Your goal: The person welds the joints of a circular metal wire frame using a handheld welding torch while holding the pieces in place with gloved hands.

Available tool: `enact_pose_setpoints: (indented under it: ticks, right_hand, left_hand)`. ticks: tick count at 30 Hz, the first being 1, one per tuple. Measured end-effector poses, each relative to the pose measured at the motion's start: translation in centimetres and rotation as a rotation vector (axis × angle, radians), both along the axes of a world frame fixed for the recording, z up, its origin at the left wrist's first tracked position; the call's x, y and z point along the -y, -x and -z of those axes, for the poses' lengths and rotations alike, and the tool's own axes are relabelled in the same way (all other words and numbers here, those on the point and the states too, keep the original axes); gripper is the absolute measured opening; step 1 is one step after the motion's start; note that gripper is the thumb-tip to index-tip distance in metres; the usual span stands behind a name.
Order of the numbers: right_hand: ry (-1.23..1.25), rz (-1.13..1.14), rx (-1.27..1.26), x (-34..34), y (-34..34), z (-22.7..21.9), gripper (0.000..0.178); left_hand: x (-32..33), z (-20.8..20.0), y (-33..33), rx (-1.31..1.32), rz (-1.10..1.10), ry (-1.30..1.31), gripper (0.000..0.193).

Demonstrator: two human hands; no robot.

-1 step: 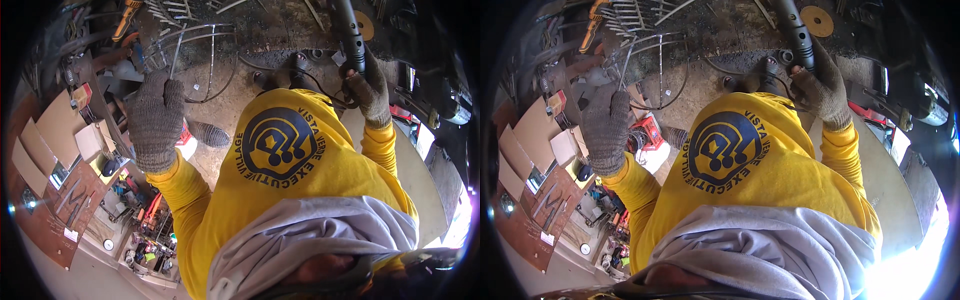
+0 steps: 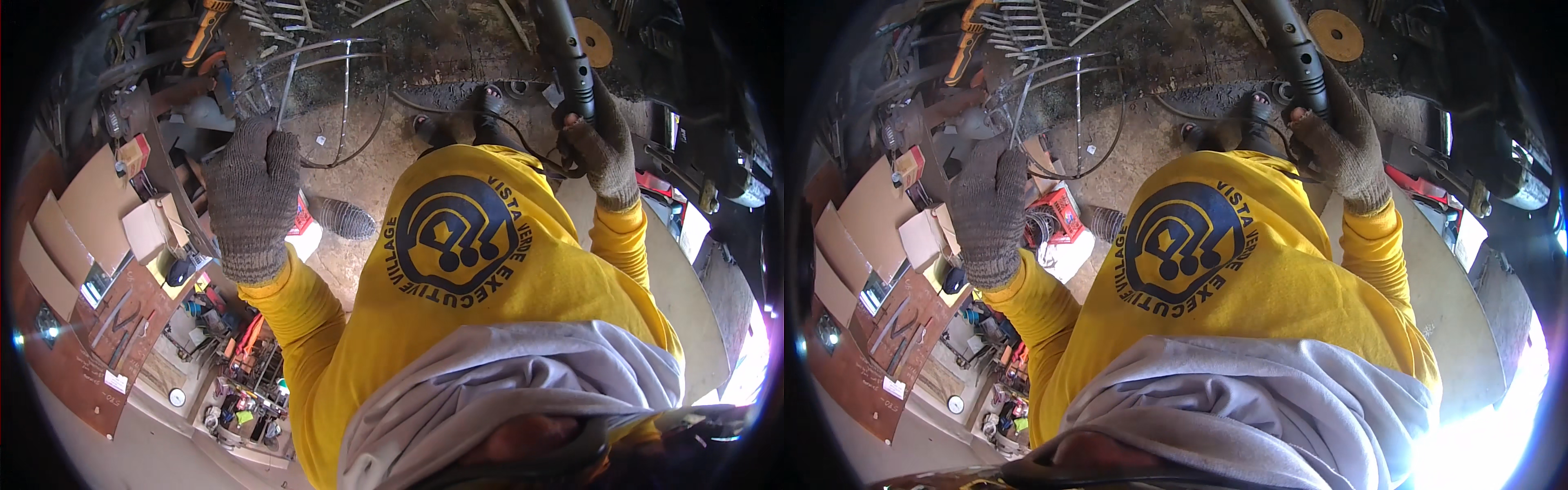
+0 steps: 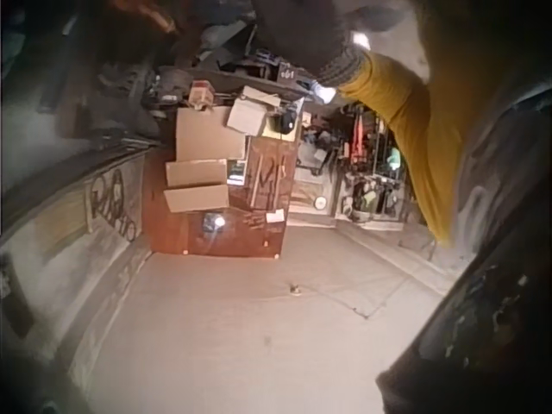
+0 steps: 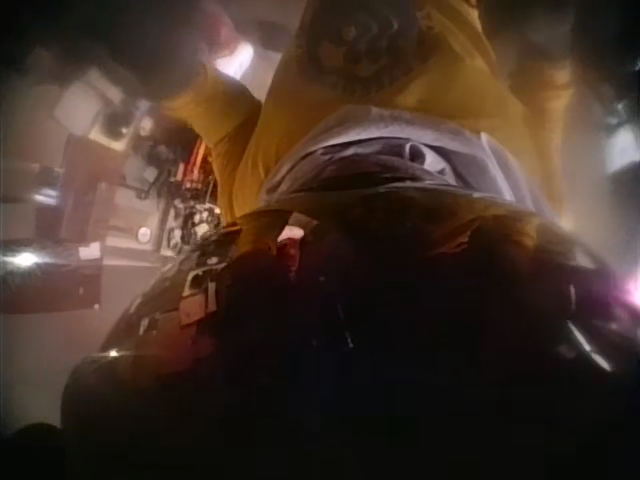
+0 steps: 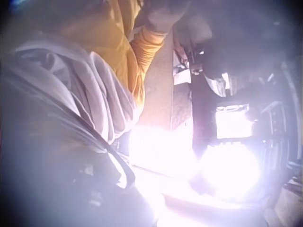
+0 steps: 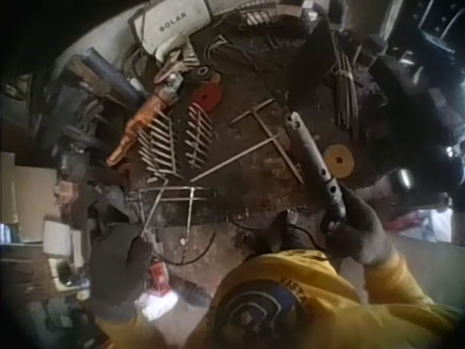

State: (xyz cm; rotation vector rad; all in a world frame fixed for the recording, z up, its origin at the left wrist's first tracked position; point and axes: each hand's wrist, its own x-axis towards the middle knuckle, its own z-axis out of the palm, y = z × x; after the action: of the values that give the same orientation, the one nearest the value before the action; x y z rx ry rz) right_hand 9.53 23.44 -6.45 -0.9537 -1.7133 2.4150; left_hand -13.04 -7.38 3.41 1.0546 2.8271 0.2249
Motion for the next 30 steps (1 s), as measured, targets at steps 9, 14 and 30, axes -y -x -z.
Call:
enact_pose_setpoints:
  ticks: [9,14,30]
  right_hand:
    - [-0.113,-0.119,0.083,-0.6,1.5,0.3,0.067]
    - [-0.127,-0.147,0.128,-0.3,2.2,0.2,0.068]
    - [-0.144,-0.156,0.115,0.1,2.4,1.4,0.069]
  left_hand:
    - [-0.2,-0.2,-0.2,0.115,-0.099,-0.001,0.021]
    - [0.2,0.0,0.0,0.12,-0.091,0.01,0.02]
    - [-0.2,-0.2,0.0,0.122,-0.074,0.011,0.021]
